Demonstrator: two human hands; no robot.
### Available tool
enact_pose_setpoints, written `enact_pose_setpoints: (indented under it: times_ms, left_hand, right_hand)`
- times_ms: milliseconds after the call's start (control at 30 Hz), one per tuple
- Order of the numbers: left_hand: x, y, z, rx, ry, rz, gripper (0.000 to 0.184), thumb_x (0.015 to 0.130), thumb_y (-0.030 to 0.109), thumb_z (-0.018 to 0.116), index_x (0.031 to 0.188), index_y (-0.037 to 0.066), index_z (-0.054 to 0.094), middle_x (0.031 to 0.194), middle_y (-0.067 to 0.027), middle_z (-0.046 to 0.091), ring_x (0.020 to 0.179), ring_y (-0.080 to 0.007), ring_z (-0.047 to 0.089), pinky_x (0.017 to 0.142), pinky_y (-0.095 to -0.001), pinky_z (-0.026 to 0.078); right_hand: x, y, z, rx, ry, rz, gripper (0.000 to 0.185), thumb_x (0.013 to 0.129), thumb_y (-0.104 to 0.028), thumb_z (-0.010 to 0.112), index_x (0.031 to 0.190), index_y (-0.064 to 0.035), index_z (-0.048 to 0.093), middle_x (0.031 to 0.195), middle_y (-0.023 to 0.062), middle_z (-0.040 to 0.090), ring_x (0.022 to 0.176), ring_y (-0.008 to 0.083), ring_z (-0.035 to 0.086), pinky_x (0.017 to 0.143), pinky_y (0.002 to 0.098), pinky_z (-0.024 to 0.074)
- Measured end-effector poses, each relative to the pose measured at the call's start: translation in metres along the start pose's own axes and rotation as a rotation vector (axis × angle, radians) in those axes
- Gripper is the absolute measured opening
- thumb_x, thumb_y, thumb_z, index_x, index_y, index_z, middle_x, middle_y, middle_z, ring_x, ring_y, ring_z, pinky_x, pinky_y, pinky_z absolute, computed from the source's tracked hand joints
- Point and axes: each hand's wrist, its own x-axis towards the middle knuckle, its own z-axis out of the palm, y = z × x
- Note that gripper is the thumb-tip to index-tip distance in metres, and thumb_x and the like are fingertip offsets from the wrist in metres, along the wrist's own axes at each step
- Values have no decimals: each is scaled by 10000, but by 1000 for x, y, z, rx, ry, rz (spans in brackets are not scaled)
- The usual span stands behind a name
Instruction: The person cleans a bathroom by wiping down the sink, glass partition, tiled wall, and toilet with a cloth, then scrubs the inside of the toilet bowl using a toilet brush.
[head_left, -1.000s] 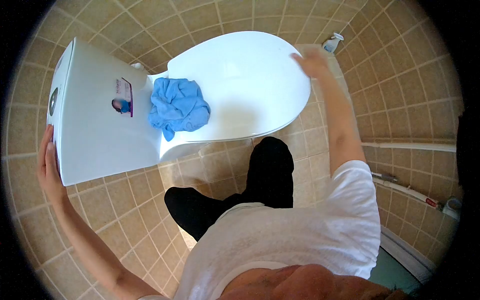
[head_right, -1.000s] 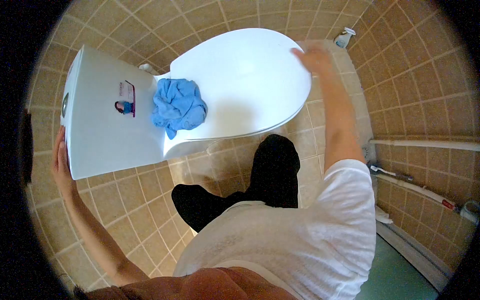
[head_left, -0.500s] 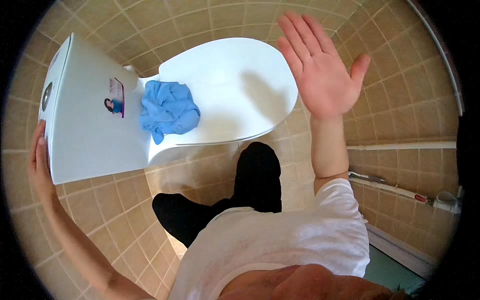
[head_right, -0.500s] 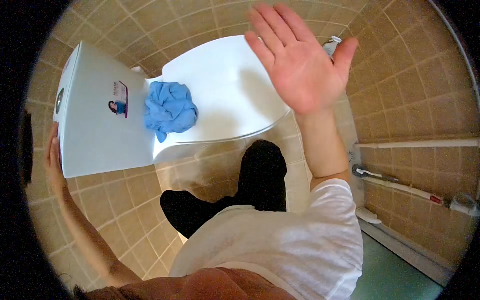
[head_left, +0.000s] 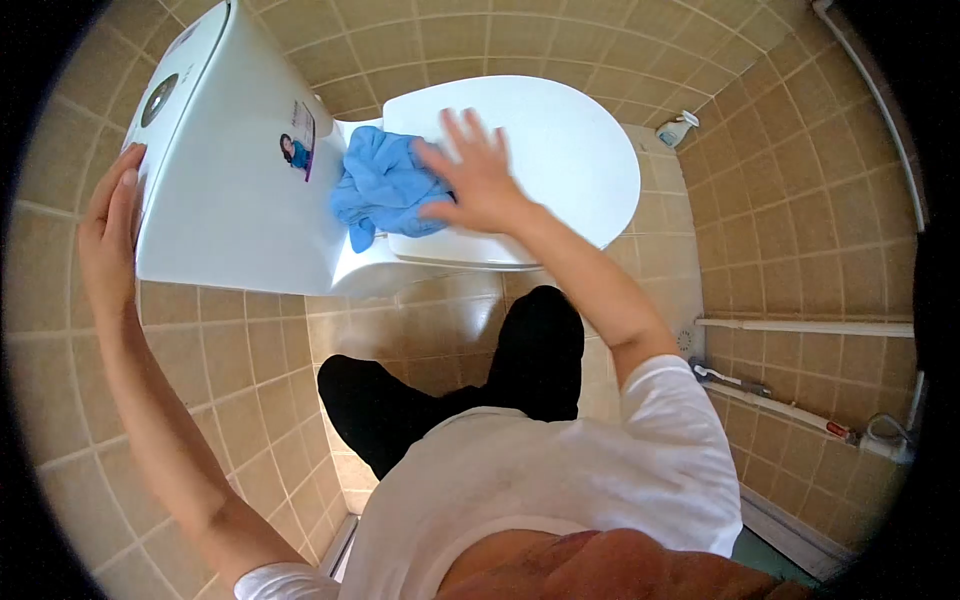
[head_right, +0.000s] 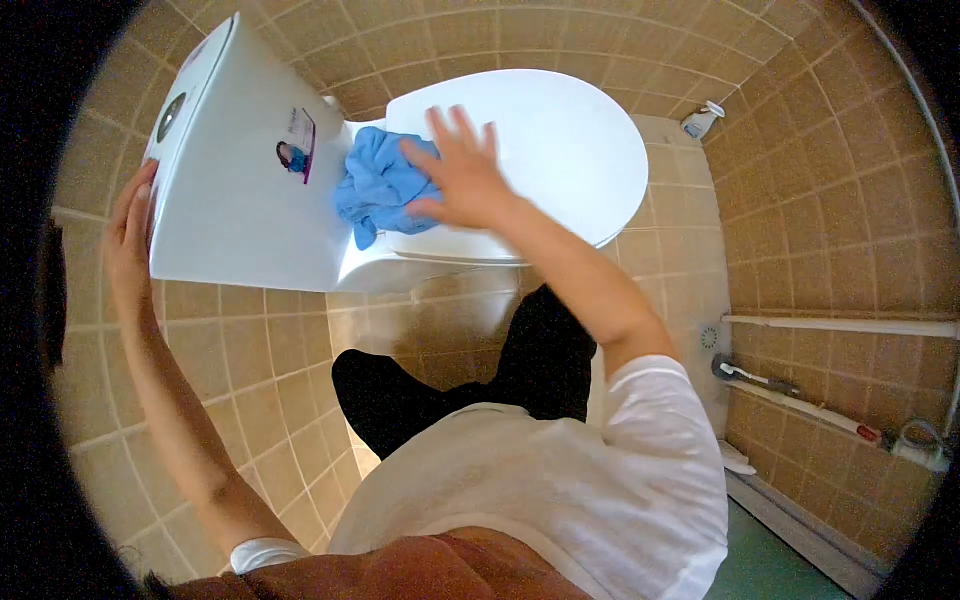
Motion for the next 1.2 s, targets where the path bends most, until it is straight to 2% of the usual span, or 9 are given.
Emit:
enact_pose_setpoints:
  times_ms: [133, 400, 733, 800, 867, 933, 1067, 1133, 1200]
  left_hand:
    - [0, 1, -1, 36, 7, 10, 349, 902, 257, 476, 1141, 29, 588, 1201, -127, 553, 1145, -206, 486, 984, -276, 331]
    - [2, -5, -2, -95, -10, 0, 342, 902, 235, 471, 1131, 9, 586, 1222, -129, 537, 1181, -214, 454, 1006, -285, 303]
    - [0, 3, 0, -42, 6, -32, 327, 898, 218, 472, 1125, 14, 592, 1216, -140, 538, 1174, -214, 463, 999, -286, 310]
    - [0, 3, 0, -64, 15, -36, 330, 897, 226, 476, 1124, 18, 593, 1210, -141, 543, 1170, -213, 467, 997, -287, 313]
    - [0, 0, -1, -89, 3, 0, 329, 892, 238, 492, 1119, 25, 599, 1200, -129, 553, 1159, -207, 476, 991, -286, 322]
    - [0, -1, 0, -95, 16, -6, 323, 890, 236, 498, 1116, 30, 603, 1189, -124, 562, 1147, -204, 485, 983, -285, 331]
    - [-2, 8, 4, 26, 75, -21, 289, 885, 214, 513, 1098, 51, 619, 1154, -113, 587, 1110, -197, 512, 958, -281, 358]
    - [-2, 8, 4, 3, 68, -11, 287, 883, 221, 513, 1090, 56, 624, 1144, -109, 593, 1096, -196, 520, 948, -278, 365]
    - [-1, 5, 4, -20, 67, 2, 286, 881, 228, 514, 1083, 61, 629, 1135, -106, 599, 1083, -196, 529, 938, -276, 371]
  right_hand:
    - [29, -20, 48, -40, -83, -63, 763, 676, -640, 586, 1321, -275, 405, 1457, 136, 171, 1339, 390, 83, 995, 654, 95]
    - [77, 31, 79, -190, -113, 55, 548, 782, -466, 555, 1258, -210, 473, 1385, 40, 358, 1262, 300, 329, 1012, 589, 205]
    - [12, 226, 12, -399, 8, 580, 431, 758, -179, 572, 1169, -64, 513, 1162, 136, 529, 997, 337, 540, 833, 418, 448]
    - [-25, 255, -9, -397, 21, 597, 379, 779, -153, 517, 1147, -62, 516, 1122, 167, 547, 959, 361, 554, 820, 438, 451]
    - [-60, 280, -54, -298, -303, 872, 341, 851, -223, 375, 1066, -51, 576, 1122, 198, 563, 1003, 363, 560, 830, 465, 445]
    - [-122, 330, -87, -493, -355, 1008, 351, 860, -252, 367, 1054, -68, 595, 1106, 196, 574, 1036, 349, 551, 859, 453, 435]
    - [-198, 336, -164, -415, -183, 1088, 369, 868, -280, 412, 1122, -57, 558, 1090, 203, 580, 1026, 354, 550, 851, 436, 436]
    - [-201, 319, -176, -284, 316, 945, 344, 852, -219, 472, 1143, -47, 538, 1071, 208, 586, 998, 361, 560, 847, 418, 436]
    - [-186, 284, -170, -217, 422, 849, 344, 839, -195, 500, 1147, -45, 534, 1072, 209, 583, 997, 359, 559, 845, 413, 436]
